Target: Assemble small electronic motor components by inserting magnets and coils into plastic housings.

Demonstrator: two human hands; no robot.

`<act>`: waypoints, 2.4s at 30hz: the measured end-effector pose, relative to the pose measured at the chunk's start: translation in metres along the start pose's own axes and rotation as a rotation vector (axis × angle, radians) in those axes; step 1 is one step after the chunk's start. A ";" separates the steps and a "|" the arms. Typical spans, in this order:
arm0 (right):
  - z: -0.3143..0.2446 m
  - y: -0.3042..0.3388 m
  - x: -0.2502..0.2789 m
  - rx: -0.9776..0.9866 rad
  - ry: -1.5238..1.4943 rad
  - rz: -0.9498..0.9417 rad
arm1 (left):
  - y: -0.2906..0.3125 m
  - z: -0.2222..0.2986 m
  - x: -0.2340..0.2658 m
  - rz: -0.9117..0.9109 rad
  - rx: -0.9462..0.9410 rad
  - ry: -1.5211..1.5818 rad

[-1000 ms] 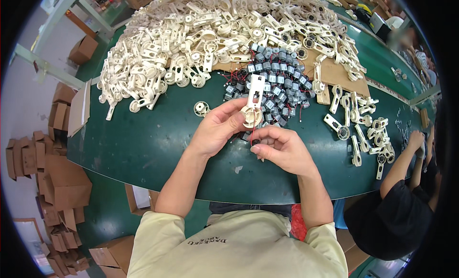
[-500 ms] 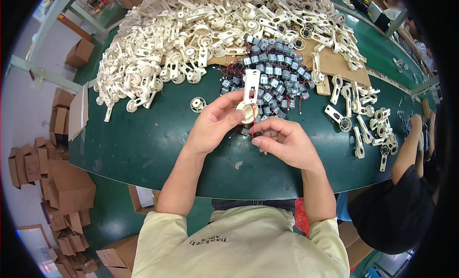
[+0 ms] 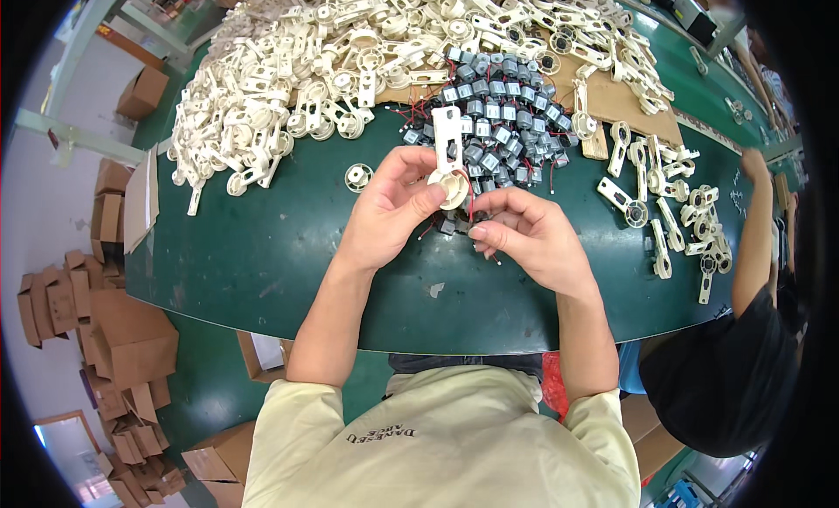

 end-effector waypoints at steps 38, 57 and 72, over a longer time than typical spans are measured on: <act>-0.038 0.014 -0.008 0.640 0.468 0.301 | 0.000 -0.022 -0.032 -0.007 0.213 0.385; -0.039 0.020 -0.014 0.754 0.610 0.293 | 0.002 -0.022 -0.031 -0.023 0.170 0.291; -0.036 0.015 -0.020 0.688 0.635 0.228 | 0.000 -0.003 -0.029 0.047 0.086 0.099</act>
Point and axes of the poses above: each hand's wrist, its own y-axis away from the middle knuckle, its own x-axis out of the back of the hand, z = x × y, the point moved 6 cm from there along -y, towards the middle knuckle, and after that the axes turned 13 degrees about -y, right-handed, at the moved point
